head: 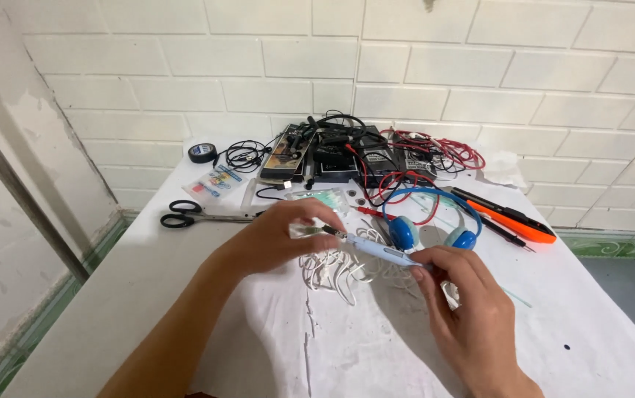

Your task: Securing and organizing various electronic wires, cables, and components on a workbench using tools.

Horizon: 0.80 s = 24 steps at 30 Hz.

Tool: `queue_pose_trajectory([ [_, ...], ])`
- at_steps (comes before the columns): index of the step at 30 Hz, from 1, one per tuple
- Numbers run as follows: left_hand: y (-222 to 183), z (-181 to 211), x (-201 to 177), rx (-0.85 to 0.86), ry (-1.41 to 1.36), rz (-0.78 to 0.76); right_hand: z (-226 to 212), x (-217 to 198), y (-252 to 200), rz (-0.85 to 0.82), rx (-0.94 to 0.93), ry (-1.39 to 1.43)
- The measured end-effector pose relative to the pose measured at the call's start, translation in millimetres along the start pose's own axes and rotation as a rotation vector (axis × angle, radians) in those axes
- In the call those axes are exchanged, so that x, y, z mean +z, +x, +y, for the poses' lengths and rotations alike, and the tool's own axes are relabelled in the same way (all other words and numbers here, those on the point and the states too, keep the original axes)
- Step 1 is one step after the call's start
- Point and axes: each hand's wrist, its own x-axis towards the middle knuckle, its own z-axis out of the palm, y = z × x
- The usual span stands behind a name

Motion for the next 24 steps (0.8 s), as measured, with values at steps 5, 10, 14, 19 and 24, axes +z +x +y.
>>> queue_pose_trajectory([
  [5,2,5,7,-0.019,-0.159,0.080,3,-2,3,-0.012,0.007,0.062],
  [10,2,11,13,-0.099,-0.125,0.091,12,-1,1,-0.062,-0.005,0.063],
  [14,0,13,10,0.050,-0.161,0.102,15,4,-2,-0.128,-0.011,0.054],
  [19,0,20,16,0.168,-0.199,0.064,9,2,0,-0.128,-0.044,0.094],
  [24,5,27,26,0.605,0.830,0.395,12,4,-2,-0.147,-0.016,0.103],
])
